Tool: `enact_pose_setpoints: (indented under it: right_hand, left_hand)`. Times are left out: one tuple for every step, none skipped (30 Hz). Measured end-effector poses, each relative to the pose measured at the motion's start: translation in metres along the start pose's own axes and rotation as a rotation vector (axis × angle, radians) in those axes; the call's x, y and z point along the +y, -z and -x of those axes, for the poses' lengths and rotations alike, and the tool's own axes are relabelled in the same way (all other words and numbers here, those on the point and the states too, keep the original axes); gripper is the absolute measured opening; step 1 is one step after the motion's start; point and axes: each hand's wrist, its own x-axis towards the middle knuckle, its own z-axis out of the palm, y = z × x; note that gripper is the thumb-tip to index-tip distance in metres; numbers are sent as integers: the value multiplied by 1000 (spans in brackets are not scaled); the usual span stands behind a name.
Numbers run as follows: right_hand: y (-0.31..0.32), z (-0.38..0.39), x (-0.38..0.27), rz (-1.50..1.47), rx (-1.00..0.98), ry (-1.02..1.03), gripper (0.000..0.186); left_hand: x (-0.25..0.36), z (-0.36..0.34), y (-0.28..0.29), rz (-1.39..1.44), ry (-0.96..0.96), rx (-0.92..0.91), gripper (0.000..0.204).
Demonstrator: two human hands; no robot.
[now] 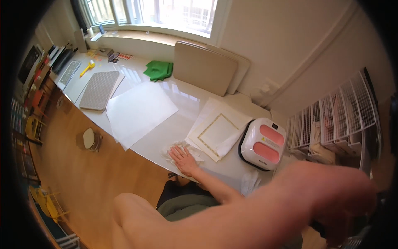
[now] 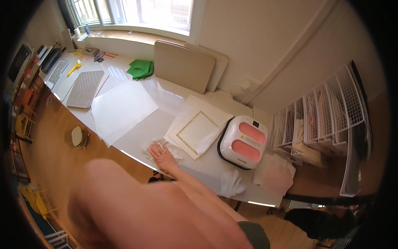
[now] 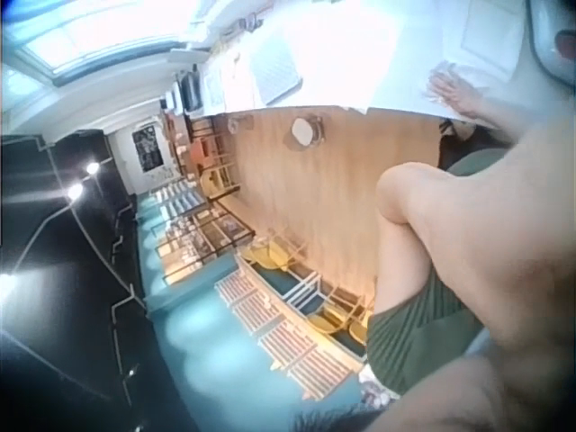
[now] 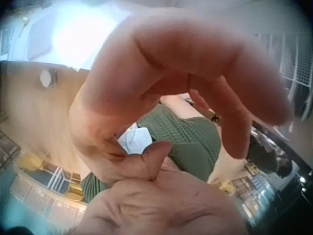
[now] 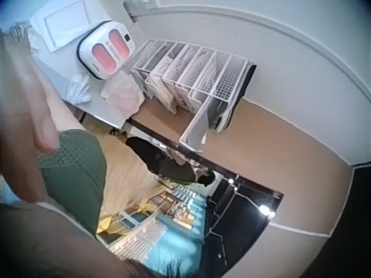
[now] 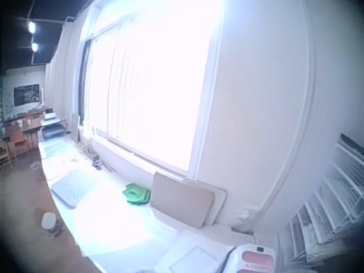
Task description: The person wipes down several worktables and the exterior of a heat press machine using a cloth and spray bottle.
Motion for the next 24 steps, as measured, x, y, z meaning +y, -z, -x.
enact_pose_setpoints:
  right_hand:
    - [-1, 14, 1, 81, 37, 34, 66]
    - [-2, 29, 2, 166, 70, 64, 69]
    - [-1, 43, -5, 238, 102, 103, 72]
    - [10, 56, -24, -359, 82, -20, 60]
    - [10, 92, -14, -353, 84, -82, 59]
    - [21, 130, -1, -335, 90, -165, 59]
    - [43, 161, 9, -326, -129, -270, 59]
    - [54, 177, 11, -337, -109, -360, 58]
    - [62, 195, 15, -336, -98, -459, 58]
    - [79, 205, 17, -292, -109, -569, 59]
    - [85, 208, 17, -281, -92, -692, 58]
    - [83, 204, 9, -235, -64, -802, 58]
    - [78, 193, 0, -186, -39, -910, 58]
    - [73, 178, -10, -236, -8, -1015, 56]
    - [61, 164, -17, -230, 43, -955, 55]
    - [51, 149, -24, -288, -30, -862, 53]
    - [36, 129, -36, -366, -230, -675, 51]
    - [18, 111, -44, -769, 139, -716, 51]
    - [14, 101, -46, -738, 272, -676, 51]
    - [7, 94, -49, -696, 400, -637, 52]
    - [8, 96, -49, -240, 259, -562, 54]
    - [9, 100, -49, -243, 257, -564, 54]
    - [12, 106, -46, -201, 228, -522, 54]
    - [16, 112, -44, -180, 214, -499, 54]
  left_hand:
    - [-3, 2, 5, 9, -12, 69, 69]
    - [-9, 3, 10, 12, -16, 127, 69]
    - [-13, 9, 17, 2, -15, 218, 70]
    - [-9, 23, 20, -53, -13, 340, 70]
    - [-26, 34, 41, -46, 6, 429, 71]
    - [-50, 42, 63, -31, 29, 498, 65]
    - [-69, 45, 80, -70, 95, 544, 61]
    - [-74, 59, 88, -138, 175, 640, 57]
    - [-88, 72, 100, -198, 251, 725, 54]
    - [-102, 86, 114, -272, 360, 761, 50]
    - [-119, 96, 121, -352, 461, 797, 46]
    - [-139, 97, 122, -402, 574, 765, 43]
    - [-161, 97, 122, -454, 685, 730, 40]
    - [-190, 97, 123, -409, 722, 618, 34]
    - [-221, 95, 121, -424, 738, 469, 31]
    - [-266, 98, 122, -437, 728, 338, 30]
    - [-290, 94, 114, -582, 703, 214, 32]
    - [-316, 80, 91, -712, 637, 80, 36]
    - [-344, 79, 79, -822, 512, -66, 40]
    - [-371, 74, 70, -984, 389, -292, 47]
    - [-399, 79, 56, -1066, 393, -393, 55]
    - [-421, 80, 40, -1175, 323, -506, 59]
    - [-443, 82, 24, -1170, 320, -514, 59]
    - [-462, 84, 12, -1314, 179, -603, 60]
